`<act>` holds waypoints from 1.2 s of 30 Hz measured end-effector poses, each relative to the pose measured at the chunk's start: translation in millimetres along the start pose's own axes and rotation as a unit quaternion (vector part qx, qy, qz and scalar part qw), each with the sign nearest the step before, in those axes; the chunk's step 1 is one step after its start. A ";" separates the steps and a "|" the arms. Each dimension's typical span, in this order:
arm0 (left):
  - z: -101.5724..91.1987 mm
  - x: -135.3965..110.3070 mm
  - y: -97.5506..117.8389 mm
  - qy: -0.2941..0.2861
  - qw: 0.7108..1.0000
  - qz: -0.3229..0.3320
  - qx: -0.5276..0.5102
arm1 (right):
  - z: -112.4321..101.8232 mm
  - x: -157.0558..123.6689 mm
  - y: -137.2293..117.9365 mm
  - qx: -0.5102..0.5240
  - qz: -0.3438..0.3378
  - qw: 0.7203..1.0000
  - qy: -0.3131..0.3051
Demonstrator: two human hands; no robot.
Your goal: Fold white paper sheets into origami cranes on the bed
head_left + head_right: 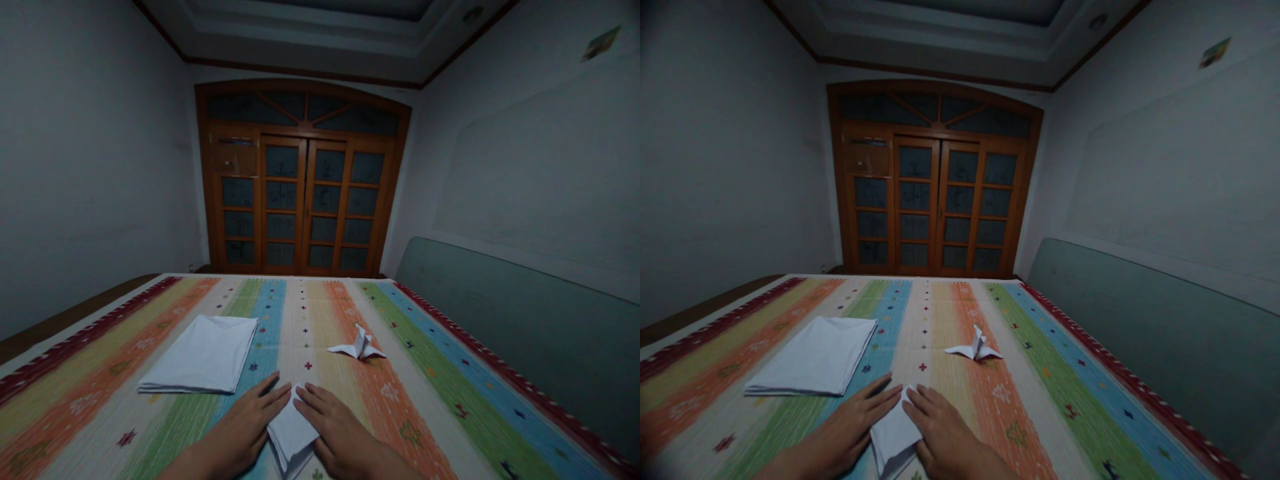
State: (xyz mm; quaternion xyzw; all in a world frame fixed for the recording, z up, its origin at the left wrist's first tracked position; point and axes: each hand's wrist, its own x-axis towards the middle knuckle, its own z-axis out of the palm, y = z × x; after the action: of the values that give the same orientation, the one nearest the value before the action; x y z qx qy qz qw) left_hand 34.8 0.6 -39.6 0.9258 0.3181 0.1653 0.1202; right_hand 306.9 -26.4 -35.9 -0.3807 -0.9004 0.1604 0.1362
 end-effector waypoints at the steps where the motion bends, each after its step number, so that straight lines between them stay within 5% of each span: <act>1: -1.5 -0.8 0.1 -0.005 1.000 0.006 -0.004 | -2.5 -0.3 -0.5 0.005 -0.006 1.000 -0.013; 7: -13.0 -2.0 7.5 -0.054 0.998 -0.007 -0.040 | -11.2 -1.5 -1.7 0.022 -0.003 0.998 -0.063; 13: -18.8 -0.7 5.5 -0.075 0.994 -0.021 -0.074 | -13.1 -3.0 -3.8 0.035 -0.012 0.998 -0.048; 19: -18.5 0.5 3.7 -0.050 0.993 -0.031 -0.105 | -14.8 -7.1 -7.6 0.037 0.003 0.999 -0.018; 28: -7.1 1.3 -8.3 0.044 0.986 -0.002 -0.163 | 1.7 -4.8 -2.5 0.003 -0.064 0.991 0.117; 36: -6.9 2.1 6.6 0.085 0.988 0.004 -0.127 | 5.3 -2.0 1.5 0.020 -0.034 0.987 0.154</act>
State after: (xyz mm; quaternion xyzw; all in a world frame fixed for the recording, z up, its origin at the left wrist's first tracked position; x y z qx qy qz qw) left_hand 37.4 -2.4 -30.7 0.8867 0.3001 0.2832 0.2087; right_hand 307.2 -27.8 -41.6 -0.3673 -0.8776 0.1132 0.2866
